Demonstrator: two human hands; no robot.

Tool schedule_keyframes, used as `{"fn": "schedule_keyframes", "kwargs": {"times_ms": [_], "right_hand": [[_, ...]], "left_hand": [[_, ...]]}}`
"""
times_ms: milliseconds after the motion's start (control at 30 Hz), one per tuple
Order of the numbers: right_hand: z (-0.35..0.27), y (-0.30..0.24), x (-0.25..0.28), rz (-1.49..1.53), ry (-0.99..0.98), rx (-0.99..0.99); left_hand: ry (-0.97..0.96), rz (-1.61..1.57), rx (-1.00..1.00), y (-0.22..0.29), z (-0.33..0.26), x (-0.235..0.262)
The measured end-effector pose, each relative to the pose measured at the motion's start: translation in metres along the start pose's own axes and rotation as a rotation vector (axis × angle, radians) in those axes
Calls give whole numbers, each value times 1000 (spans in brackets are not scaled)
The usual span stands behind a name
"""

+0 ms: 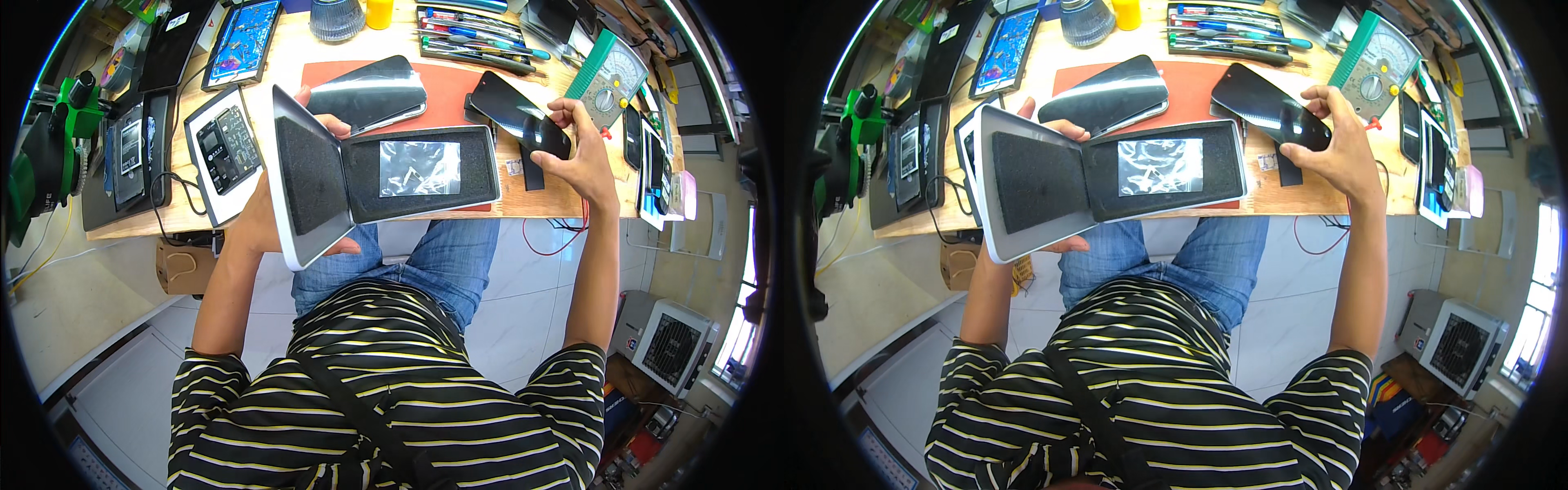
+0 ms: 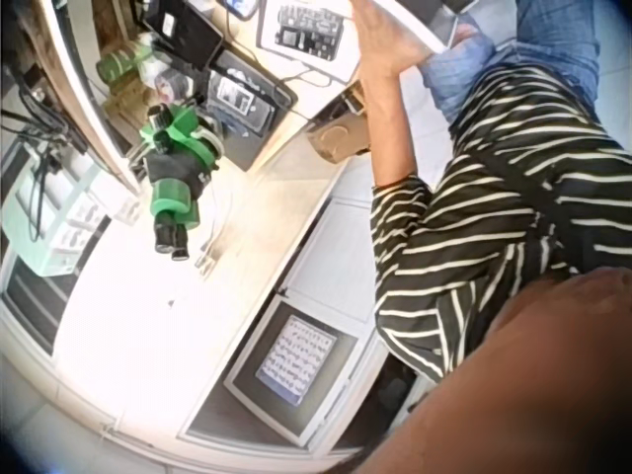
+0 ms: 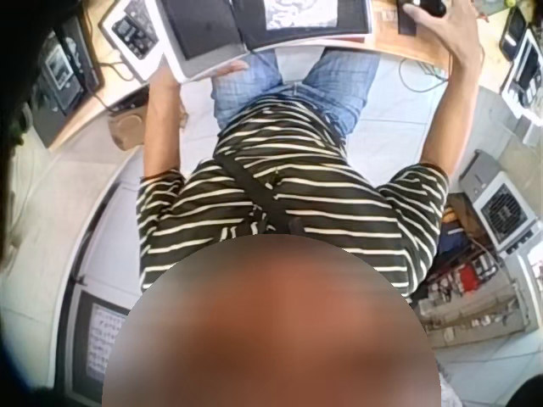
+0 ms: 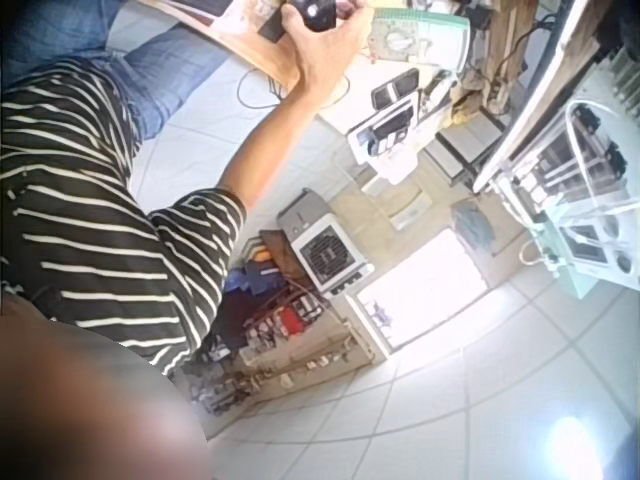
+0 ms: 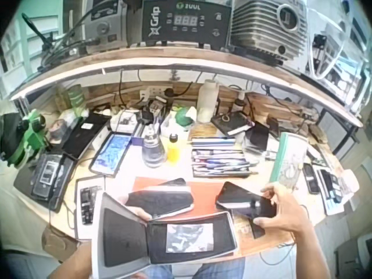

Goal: The person assembles a smartphone by placing the motherboard into the chassis, then attaching the screen assembly. They handle the phone, screen, and motherboard, and use a multimeter to test components before final assembly.

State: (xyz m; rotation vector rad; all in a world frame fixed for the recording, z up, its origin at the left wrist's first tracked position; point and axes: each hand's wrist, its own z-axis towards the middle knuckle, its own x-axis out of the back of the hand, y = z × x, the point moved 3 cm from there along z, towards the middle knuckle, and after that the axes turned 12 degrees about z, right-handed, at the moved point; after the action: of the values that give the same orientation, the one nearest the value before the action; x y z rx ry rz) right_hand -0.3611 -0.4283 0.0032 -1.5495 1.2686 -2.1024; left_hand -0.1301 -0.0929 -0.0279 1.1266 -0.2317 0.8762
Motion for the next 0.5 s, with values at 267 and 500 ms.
{"fn": "schedule_keyframes", "kwargs": {"times_ms": [267,500], "right_hand": [[-13,-27,-21,-208,121,241],[-16,-79,-96,-140,-154,289]], "left_hand": [[-102,135,-27,1,18,-2],[-94,141,-19,-2,17,-6]]}}
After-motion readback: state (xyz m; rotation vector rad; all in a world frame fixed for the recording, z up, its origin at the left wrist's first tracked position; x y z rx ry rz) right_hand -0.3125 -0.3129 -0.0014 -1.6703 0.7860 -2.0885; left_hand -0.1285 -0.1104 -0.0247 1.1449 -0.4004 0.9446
